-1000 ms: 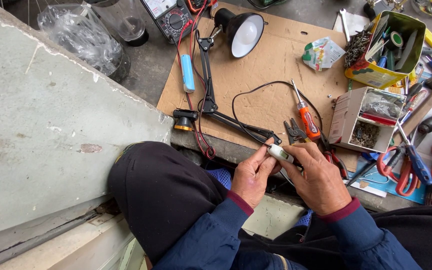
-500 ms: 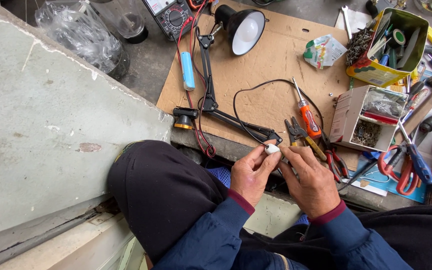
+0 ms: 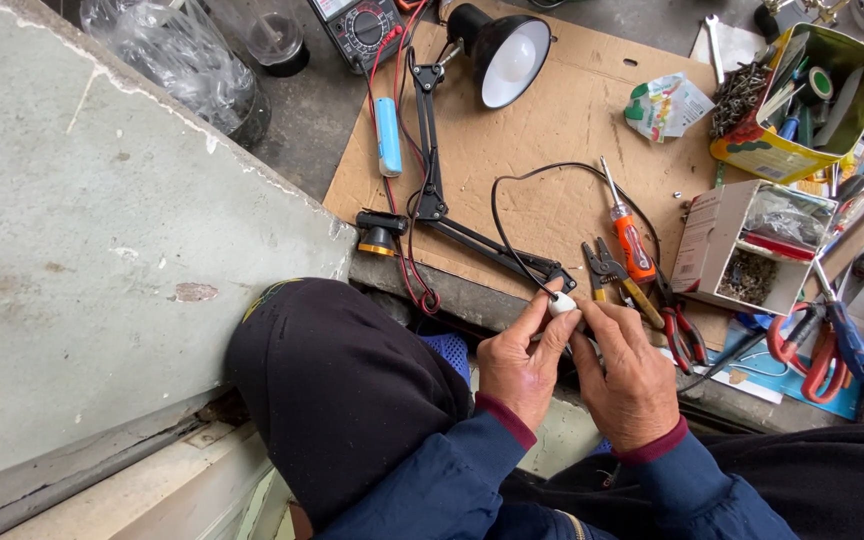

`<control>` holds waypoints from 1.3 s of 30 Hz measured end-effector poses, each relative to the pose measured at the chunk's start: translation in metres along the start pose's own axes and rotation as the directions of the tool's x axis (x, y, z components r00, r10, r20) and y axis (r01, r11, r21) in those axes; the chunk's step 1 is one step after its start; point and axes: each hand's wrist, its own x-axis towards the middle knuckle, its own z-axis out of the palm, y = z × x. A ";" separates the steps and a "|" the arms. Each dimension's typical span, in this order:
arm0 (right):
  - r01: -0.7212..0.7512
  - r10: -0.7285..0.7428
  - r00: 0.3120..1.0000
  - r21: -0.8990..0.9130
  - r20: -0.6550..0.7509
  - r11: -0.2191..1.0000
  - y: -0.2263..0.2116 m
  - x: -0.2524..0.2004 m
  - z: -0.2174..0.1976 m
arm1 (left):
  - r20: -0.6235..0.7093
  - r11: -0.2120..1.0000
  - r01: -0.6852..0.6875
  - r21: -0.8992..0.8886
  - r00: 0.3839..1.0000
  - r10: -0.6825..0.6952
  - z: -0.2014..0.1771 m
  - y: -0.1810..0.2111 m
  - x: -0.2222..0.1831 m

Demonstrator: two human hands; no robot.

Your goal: Wiring a small electrical switch by stripping wire ends and securing them into terminals using a screwdriver and pliers.

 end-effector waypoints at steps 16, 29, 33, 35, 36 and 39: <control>-0.661 0.513 0.743 0.594 0.430 0.459 0.017 0.007 -0.024 | 0.238 0.718 0.498 -0.486 0.866 -0.440 0.002 -0.019 0.021; -0.625 0.538 0.763 0.623 0.359 0.470 0.040 -0.014 -0.007 | 0.238 0.569 0.570 -0.593 0.799 -0.553 0.006 -0.013 0.018; -0.647 0.548 0.742 0.631 0.388 0.429 0.038 -0.015 -0.003 | 0.227 0.538 0.595 -0.597 0.769 -0.598 0.005 -0.016 0.017; -0.645 0.545 0.740 0.646 0.394 0.408 0.037 -0.013 -0.001 | 0.224 0.521 0.599 -0.608 0.759 -0.611 0.005 -0.019 0.017; -0.643 0.542 0.739 0.661 0.401 0.388 0.036 -0.013 0.001 | 0.221 0.504 0.602 -0.619 0.750 -0.624 0.005 -0.021 0.017; -0.650 0.544 0.722 0.690 0.428 0.318 0.032 -0.012 0.001 | 0.243 0.446 0.620 -0.645 0.721 -0.649 0.003 -0.030 0.018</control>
